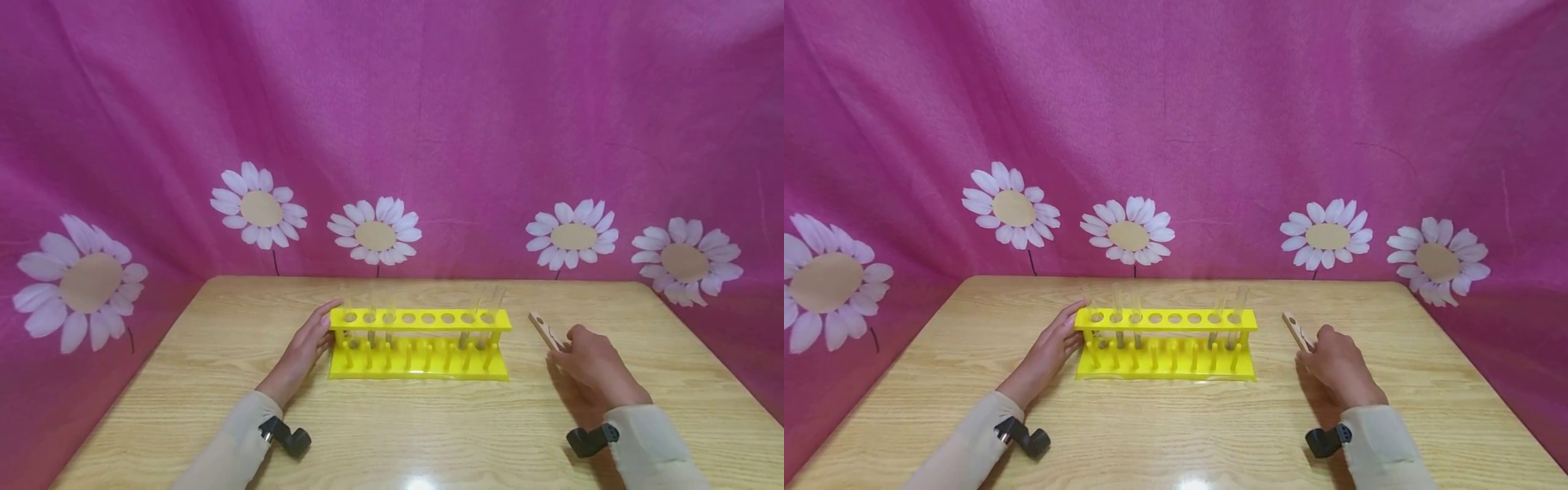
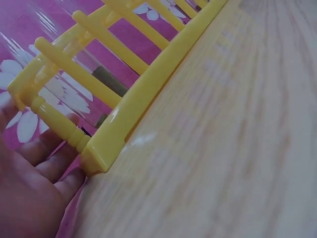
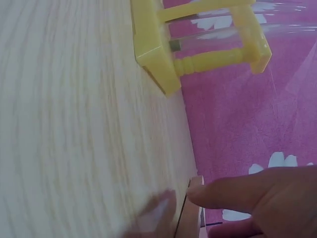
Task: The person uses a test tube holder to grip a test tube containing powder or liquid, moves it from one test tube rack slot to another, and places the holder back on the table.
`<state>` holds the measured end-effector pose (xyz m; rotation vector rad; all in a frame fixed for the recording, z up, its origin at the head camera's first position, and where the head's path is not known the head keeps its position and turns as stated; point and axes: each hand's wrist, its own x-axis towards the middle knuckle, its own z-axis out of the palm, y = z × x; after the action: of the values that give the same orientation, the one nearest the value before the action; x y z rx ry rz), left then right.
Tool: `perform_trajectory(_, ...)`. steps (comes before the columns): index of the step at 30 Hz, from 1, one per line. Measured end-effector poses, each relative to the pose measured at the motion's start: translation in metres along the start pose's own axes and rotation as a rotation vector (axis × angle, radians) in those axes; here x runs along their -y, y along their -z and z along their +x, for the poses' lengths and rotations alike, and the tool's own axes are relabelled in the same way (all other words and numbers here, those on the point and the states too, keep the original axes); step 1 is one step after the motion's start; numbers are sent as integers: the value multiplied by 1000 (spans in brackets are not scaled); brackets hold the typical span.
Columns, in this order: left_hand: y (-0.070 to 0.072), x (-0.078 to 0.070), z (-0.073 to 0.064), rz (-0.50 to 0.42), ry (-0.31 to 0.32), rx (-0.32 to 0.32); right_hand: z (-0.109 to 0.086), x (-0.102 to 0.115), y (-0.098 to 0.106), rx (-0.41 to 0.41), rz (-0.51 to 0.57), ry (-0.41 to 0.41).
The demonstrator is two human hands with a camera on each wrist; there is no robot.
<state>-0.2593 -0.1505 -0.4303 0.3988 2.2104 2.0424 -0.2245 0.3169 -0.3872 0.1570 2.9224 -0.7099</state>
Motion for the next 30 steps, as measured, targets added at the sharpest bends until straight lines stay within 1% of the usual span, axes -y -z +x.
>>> perform_trajectory(3,1,0,0,-13,-34,14,1,-1,-2,-24,0,2)
perform_trajectory(6,1,1,-1,-24,-49,20,3,-2,-5,-50,-9,8)
perform_trajectory(10,1,3,-1,-35,-43,25,6,-3,-7,-84,-48,8)
perform_trajectory(14,1,4,-1,-43,-46,39,7,-4,-8,-96,-61,-3)
perform_trajectory(20,0,3,-2,-40,-50,46,8,-5,-9,-121,-93,23)
perform_trajectory(26,1,3,-3,-30,-28,39,7,-4,-12,-144,-94,35)
perform_trajectory(30,1,3,-3,-31,-29,47,7,-3,-12,-136,-85,27)
